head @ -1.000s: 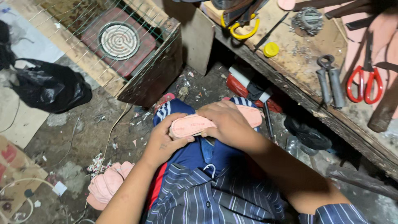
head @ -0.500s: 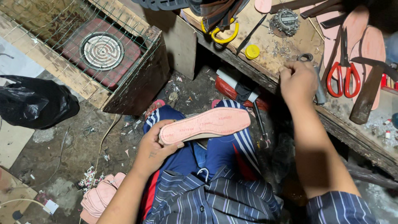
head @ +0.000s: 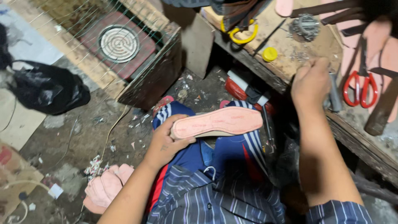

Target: The person sits on the floor and works a black shoe upper over a last, using pincers to pull and trim the upper material at the sole edge. They hammer the shoe with a cobbler's hammer, press the insole into place, and set the finished shoe on the workbench.

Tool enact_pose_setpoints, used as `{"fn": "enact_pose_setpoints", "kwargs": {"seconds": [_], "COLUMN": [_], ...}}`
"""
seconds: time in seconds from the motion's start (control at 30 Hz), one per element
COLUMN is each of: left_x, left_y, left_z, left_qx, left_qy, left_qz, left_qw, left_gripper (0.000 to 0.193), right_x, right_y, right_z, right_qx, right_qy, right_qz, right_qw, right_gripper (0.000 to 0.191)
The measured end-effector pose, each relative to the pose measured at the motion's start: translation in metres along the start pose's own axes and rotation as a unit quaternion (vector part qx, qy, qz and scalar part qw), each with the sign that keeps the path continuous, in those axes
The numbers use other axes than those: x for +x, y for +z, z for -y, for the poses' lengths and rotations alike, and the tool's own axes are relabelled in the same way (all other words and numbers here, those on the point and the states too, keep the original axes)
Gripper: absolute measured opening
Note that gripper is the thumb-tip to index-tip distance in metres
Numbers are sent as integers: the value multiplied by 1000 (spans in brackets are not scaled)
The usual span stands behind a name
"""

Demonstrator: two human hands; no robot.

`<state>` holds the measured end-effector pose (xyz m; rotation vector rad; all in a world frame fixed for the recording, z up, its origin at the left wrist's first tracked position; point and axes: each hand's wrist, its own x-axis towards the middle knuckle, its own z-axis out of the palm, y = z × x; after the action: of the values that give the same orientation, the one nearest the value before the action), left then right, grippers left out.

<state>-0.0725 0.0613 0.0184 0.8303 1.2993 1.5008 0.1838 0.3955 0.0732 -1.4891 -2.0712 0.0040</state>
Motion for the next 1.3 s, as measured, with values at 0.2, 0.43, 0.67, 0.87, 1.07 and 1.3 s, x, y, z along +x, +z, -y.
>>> {"fn": "enact_pose_setpoints", "kwargs": {"seconds": [0.2,0.43,0.67,0.87,1.07,1.3], "left_x": [0,0,-1,0,-1,0], "left_y": [0,1,3,1,3,-1], "left_z": [0,-3,-5,-8,-8,-6], "left_qx": [-61,-41,-31,56,45,87], "left_qy": [-11,-15,13,39,28,61], "left_qz": [10,3,14,-4,-19,-19], "left_qw": [998,999,999,998,998,994], "left_gripper": [66,67,66,63,63,64], "right_x": [25,-6,-110,-129,-141,-144], "right_y": [0,-13,-24,-21,-22,-15], "right_z": [-14,31,131,169,188,188], "right_qx": [-6,404,414,407,404,399], "right_qy": [-111,137,60,-252,-255,-284], "right_qz": [-76,154,476,416,360,315], "right_qw": [991,891,773,773,801,813], "right_gripper": [5,11,19,13,16,8]}}
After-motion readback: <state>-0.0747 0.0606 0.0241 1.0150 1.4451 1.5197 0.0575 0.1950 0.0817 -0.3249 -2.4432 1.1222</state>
